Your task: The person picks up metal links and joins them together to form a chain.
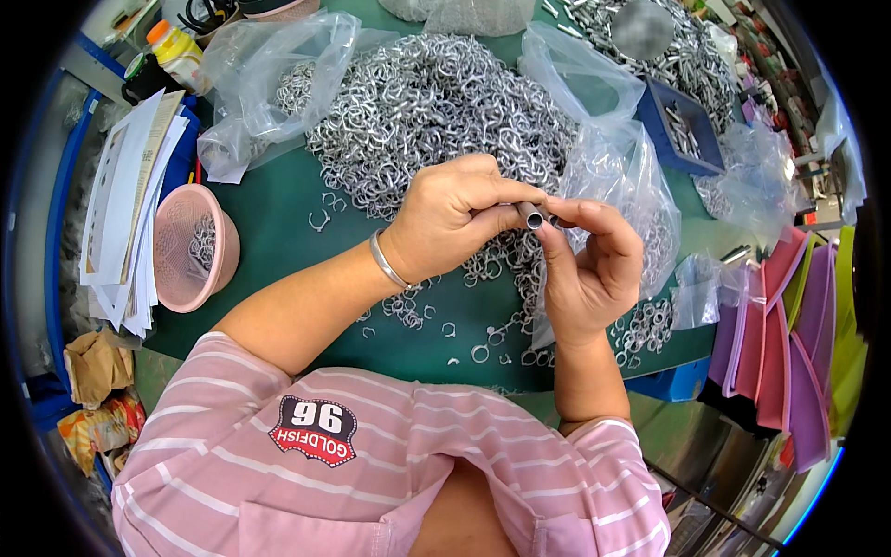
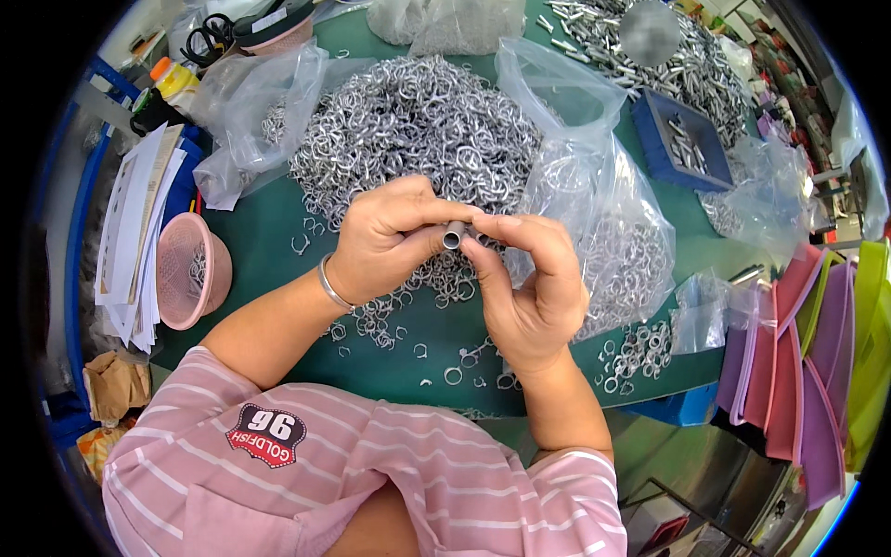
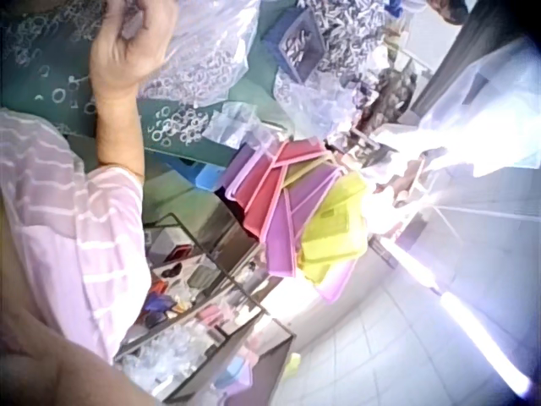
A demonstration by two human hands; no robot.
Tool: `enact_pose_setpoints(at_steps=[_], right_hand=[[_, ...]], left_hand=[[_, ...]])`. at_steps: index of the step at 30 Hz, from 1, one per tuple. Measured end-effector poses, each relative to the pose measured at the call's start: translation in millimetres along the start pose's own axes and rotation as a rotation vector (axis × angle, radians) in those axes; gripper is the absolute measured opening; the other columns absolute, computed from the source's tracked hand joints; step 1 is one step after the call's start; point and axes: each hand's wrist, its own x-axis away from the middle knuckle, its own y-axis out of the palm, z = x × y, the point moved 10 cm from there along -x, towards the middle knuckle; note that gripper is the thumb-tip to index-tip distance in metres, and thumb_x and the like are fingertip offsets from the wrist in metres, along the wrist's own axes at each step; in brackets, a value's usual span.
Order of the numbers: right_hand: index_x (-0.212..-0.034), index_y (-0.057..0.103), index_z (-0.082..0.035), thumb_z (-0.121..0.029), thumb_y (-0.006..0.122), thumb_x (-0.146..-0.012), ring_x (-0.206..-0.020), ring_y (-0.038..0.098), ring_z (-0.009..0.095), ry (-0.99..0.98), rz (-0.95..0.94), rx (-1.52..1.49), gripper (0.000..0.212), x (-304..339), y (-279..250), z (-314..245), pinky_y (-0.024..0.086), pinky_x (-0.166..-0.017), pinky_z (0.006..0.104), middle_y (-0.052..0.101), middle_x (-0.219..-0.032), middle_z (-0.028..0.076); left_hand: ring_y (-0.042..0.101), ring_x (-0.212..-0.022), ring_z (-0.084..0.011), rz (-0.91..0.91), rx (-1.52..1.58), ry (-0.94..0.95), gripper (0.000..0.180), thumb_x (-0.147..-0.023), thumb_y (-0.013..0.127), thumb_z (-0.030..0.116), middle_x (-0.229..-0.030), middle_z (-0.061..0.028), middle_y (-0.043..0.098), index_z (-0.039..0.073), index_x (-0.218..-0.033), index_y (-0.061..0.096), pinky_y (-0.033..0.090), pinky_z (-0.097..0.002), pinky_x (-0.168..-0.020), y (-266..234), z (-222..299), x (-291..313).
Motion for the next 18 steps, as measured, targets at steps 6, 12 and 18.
enact_pose_setpoints(at_steps=[6,12,18], right_hand=[[-0.109,0.052,0.003,0.007,0.073,-0.07,-0.077,0.062,0.016,0.209,0.001,0.076,0.044,36,-6,12,0.051,-0.07,0.0262,0.065,-0.092,0.013],[-0.111,0.05,0.005,0.008,0.071,-0.072,-0.081,0.062,0.016,0.432,-0.01,-0.004,0.045,83,-5,23,0.052,-0.073,0.0269,0.065,-0.094,0.014],[-0.111,0.051,0.005,0.008,0.071,-0.071,-0.081,0.062,0.017,0.528,-0.017,0.026,0.045,118,-7,21,0.052,-0.073,0.0266,0.064,-0.096,0.014]], left_hand=[[0.047,-0.056,-0.0153,-0.094,-0.011,-0.08,0.03,-0.07,0.067,-0.004,-0.061,-0.0036,0.051,0.009,-0.097,0.07,0.039,-0.0278,-0.051,15,-11,26],[0.053,-0.057,-0.0193,-0.223,-0.061,-0.219,0.022,-0.069,0.072,0.005,-0.064,-0.0062,0.053,0.007,-0.091,0.07,0.043,-0.0292,-0.052,30,-22,63],[0.054,-0.058,-0.0209,-0.33,-0.084,-0.225,0.021,-0.069,0.071,0.006,-0.065,-0.0061,0.053,0.006,-0.091,0.069,0.045,-0.0306,-0.052,43,-22,88]])
